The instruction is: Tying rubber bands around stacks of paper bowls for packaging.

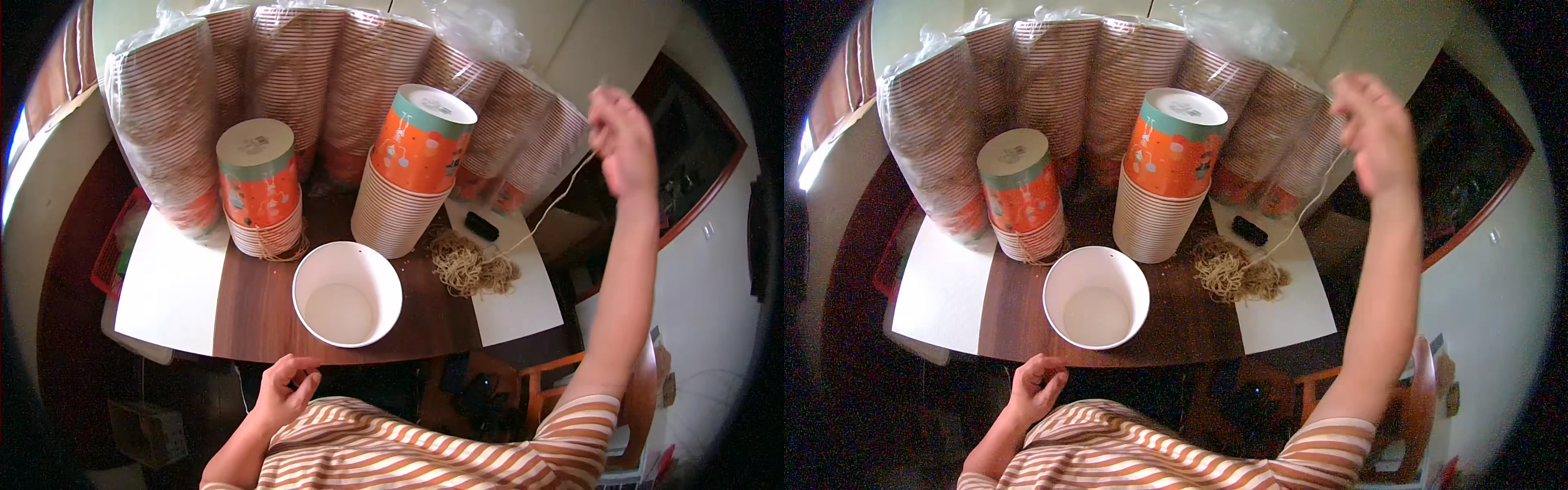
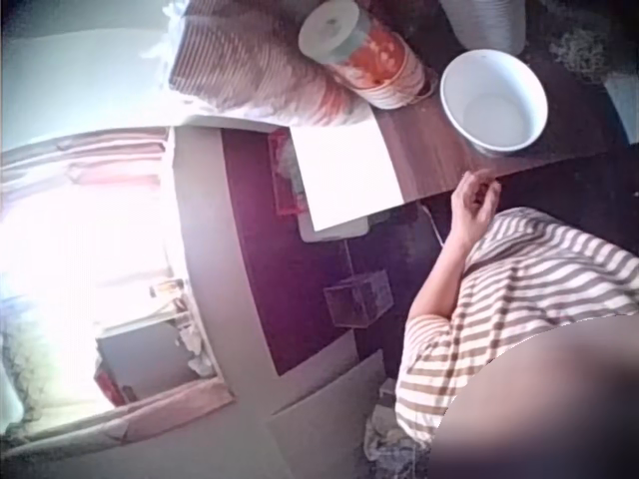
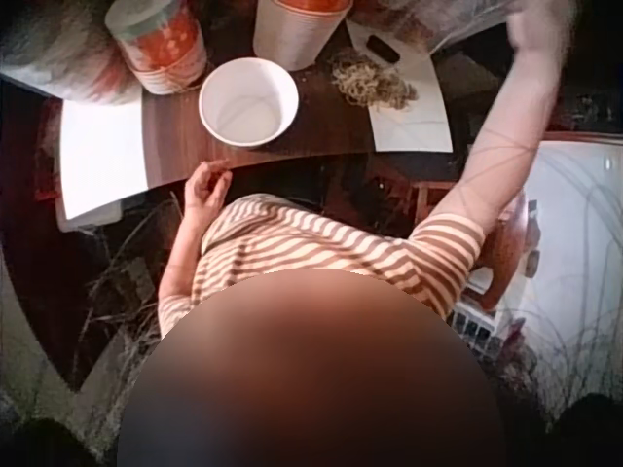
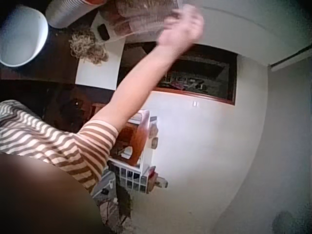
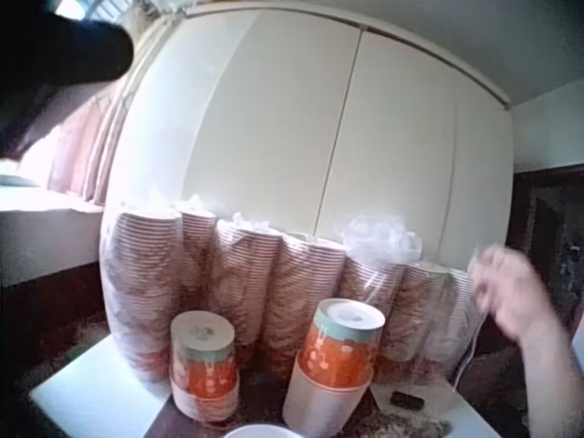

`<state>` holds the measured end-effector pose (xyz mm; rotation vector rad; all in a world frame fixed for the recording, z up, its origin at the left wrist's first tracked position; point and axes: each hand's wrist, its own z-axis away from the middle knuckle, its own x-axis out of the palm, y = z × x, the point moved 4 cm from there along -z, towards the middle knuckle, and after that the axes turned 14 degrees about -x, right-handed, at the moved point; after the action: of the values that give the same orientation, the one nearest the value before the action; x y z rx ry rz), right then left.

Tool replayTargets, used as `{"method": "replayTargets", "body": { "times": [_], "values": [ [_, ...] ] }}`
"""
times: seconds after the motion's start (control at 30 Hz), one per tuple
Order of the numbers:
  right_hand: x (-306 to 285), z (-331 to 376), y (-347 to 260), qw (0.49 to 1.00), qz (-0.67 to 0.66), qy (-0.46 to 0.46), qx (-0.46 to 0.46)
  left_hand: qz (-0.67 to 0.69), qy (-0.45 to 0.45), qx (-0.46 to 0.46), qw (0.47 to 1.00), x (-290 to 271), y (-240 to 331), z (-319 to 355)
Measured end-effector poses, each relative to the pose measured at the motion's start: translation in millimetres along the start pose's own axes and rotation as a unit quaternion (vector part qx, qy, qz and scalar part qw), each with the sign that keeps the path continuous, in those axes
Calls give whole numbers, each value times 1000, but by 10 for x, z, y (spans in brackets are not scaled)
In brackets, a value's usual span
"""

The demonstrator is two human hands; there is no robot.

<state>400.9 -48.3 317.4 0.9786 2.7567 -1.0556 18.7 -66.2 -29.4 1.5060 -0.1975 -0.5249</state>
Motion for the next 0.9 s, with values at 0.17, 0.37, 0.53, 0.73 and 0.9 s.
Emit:
{"method": "replayTargets", "body": {
  "times": [0.17, 0.37, 0.53, 0.73, 0.9],
  "values": [
    [1280, 1735, 0, 933, -93, -330, 109, 130, -94, -111, 981, 23, -35, 50],
    [1762, 2620, 135, 955, -28, -295, -20, 158, -215, -199, 943, 188, 137, -62],
    [1884, 2818, 188, 942, 26, -317, -102, 213, -247, -236, 915, 249, 69, -117],
    [1924, 2974, 153, 927, 47, -339, -155, 194, -269, -244, 911, 338, 45, -80],
    [1958, 3057, 143, 930, 32, -337, -144, 218, -269, -226, 911, 339, -49, -32]
  ]
}}
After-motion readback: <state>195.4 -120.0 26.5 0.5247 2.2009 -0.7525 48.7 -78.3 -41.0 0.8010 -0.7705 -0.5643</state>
